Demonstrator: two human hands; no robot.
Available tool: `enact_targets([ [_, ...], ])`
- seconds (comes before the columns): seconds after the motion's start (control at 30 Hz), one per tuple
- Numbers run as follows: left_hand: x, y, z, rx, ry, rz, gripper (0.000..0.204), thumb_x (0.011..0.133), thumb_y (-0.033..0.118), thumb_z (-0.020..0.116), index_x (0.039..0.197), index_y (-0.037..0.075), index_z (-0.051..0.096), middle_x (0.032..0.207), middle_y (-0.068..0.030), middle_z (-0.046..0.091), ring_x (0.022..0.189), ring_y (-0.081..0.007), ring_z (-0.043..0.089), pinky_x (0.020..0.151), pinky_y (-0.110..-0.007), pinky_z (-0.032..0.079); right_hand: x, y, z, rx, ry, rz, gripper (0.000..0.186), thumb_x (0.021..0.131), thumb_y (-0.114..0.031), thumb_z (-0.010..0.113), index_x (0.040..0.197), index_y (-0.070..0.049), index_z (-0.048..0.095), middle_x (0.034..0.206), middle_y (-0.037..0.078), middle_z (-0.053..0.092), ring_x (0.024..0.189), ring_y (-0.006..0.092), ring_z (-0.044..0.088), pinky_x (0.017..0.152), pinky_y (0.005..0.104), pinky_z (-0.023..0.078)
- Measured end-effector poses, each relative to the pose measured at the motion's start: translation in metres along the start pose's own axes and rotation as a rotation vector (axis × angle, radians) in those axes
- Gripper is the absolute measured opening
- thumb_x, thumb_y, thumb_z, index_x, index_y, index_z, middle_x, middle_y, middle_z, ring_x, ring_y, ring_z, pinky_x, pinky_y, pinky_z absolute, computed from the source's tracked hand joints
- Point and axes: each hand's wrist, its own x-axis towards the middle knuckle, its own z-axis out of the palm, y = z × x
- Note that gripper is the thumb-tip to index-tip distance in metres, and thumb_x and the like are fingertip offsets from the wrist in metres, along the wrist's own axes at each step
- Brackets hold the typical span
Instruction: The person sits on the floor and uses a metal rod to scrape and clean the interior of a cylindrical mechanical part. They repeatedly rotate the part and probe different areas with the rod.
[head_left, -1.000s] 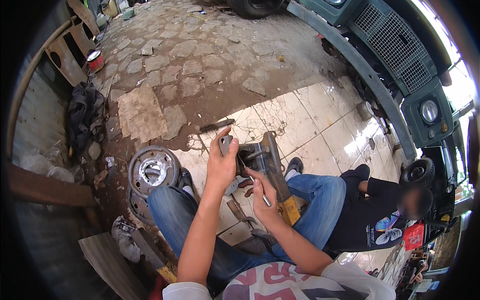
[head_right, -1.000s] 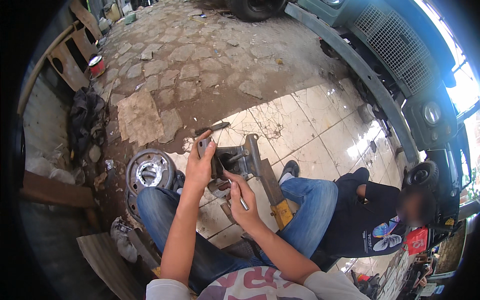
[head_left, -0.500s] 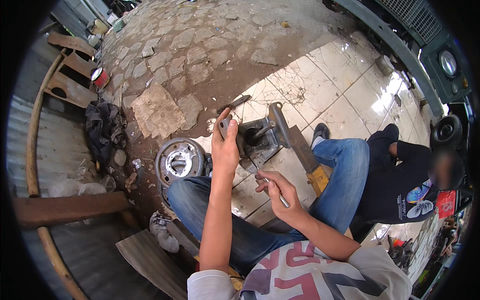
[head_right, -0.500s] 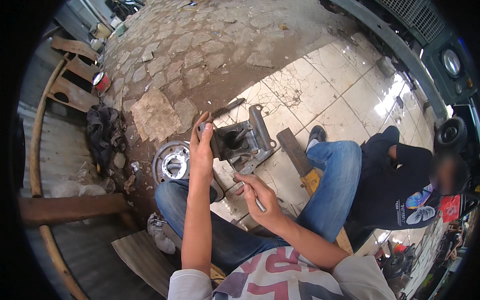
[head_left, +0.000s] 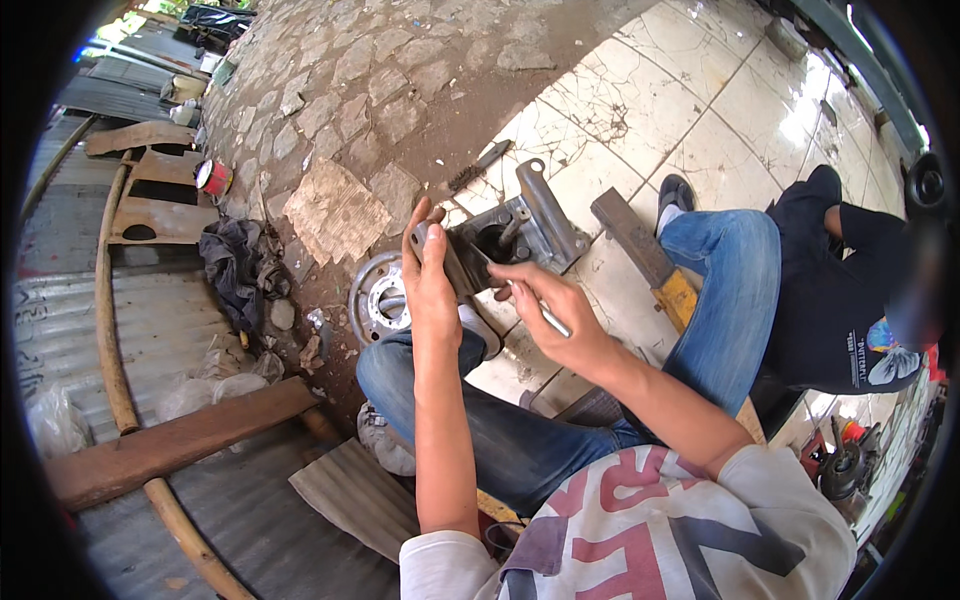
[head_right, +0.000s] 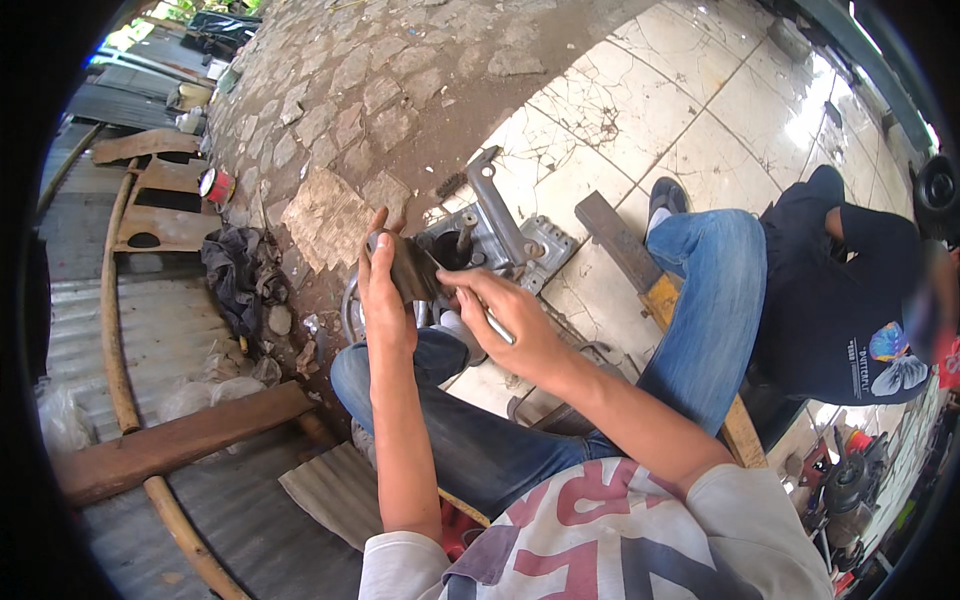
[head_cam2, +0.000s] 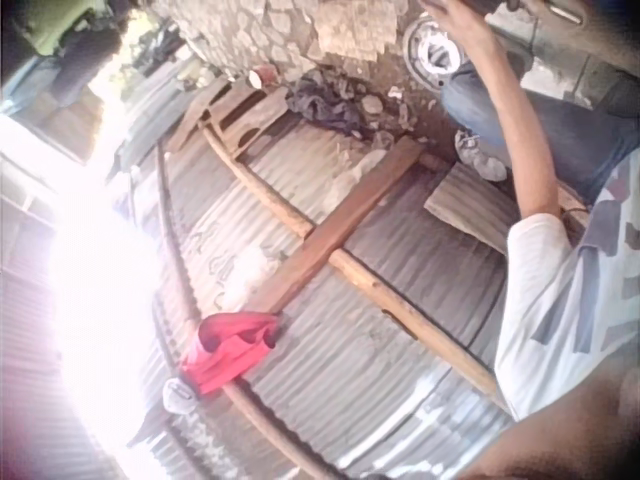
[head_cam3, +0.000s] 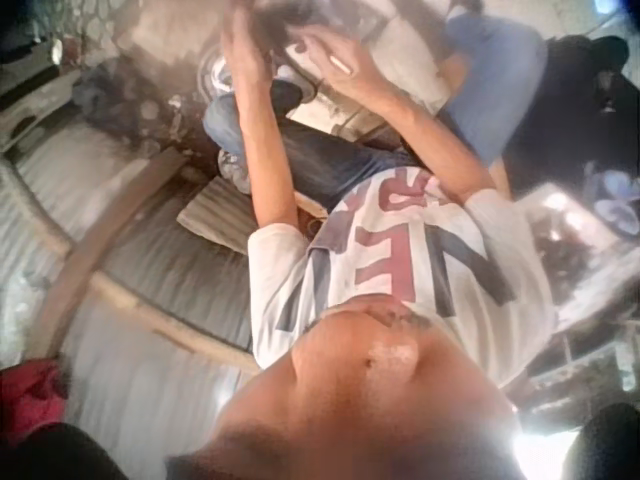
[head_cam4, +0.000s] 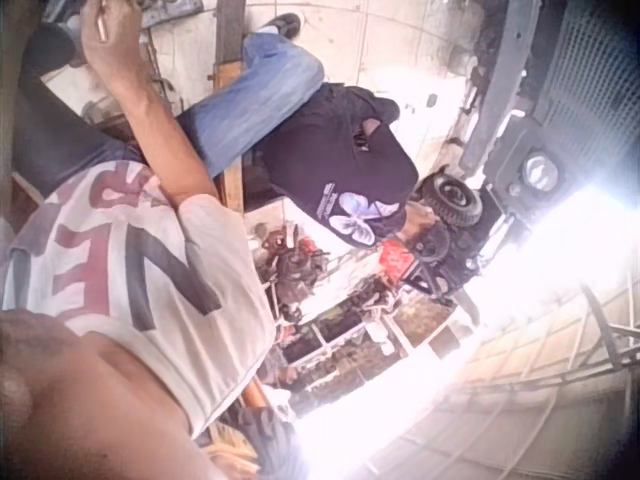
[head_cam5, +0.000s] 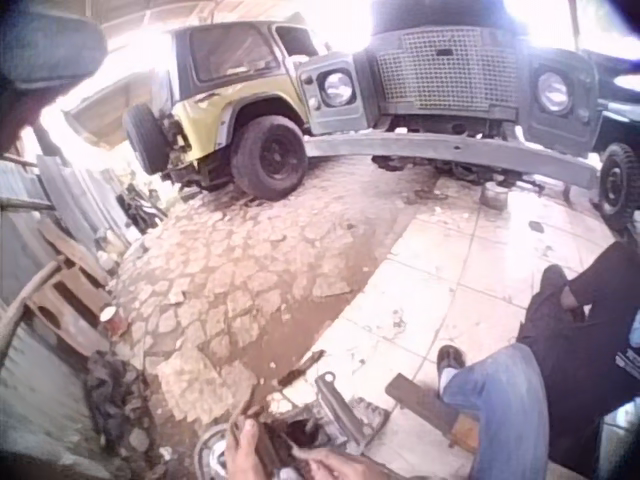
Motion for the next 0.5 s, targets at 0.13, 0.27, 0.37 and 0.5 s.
enact_targets([
  [0.13, 0.003, 0.004, -0.001, -0.031, 0.029, 0.002, 0.055, 0.1, 0.032, 0.052, 0.145, 0.002, 0.04, 0.143, -0.0213, 0.044, 0.137, -0.0266, 0.038, 0.115, -0.038, 0.026, -0.017, 0.005, 0.001, 0.105, 0.01, 0.002, 0.029, 0.101, -0.005, 0.045, 0.125, 0.003, 0.059, 0.104, 0.011, 0.067, 0.088, 0.0108, 0.062, 0.081, 0.0265, 0.049],
  [0.27, -0.003, 0.003, 0.001, 0.021, 0.014, -0.006, 0.054, 0.1, 0.03, 0.051, 0.145, 0.003, 0.041, 0.143, -0.0207, 0.045, 0.136, -0.0271, 0.039, 0.115, -0.038, 0.027, -0.015, 0.003, -0.003, 0.061, 0.006, 0.034, 0.028, 0.101, -0.007, 0.045, 0.123, 0.003, 0.06, 0.103, 0.011, 0.068, 0.089, 0.0117, 0.063, 0.079, 0.0273, 0.05],
  [0.37, -0.006, 0.003, 0.003, 0.035, 0.012, -0.017, 0.053, 0.1, 0.03, 0.051, 0.145, 0.004, 0.041, 0.142, -0.0197, 0.046, 0.135, -0.0276, 0.04, 0.114, -0.038, 0.027, 0.002, 0.009, -0.001, 0.153, 0.039, 0.028, 0.028, 0.101, -0.008, 0.046, 0.123, 0.004, 0.059, 0.096, 0.012, 0.069, 0.085, 0.011, 0.062, 0.074, 0.0271, 0.049],
  [0.5, 0.0, 0.006, 0.01, 0.015, 0.01, -0.008, 0.053, 0.1, 0.03, 0.05, 0.145, 0.004, 0.041, 0.141, -0.0186, 0.047, 0.133, -0.027, 0.041, 0.113, -0.038, 0.029, -0.029, 0.015, 0.001, 0.165, 0.015, -0.024, 0.03, 0.104, -0.014, 0.042, 0.127, 0.002, 0.054, 0.096, 0.013, 0.068, 0.086, 0.0099, 0.062, 0.076, 0.0266, 0.049],
])
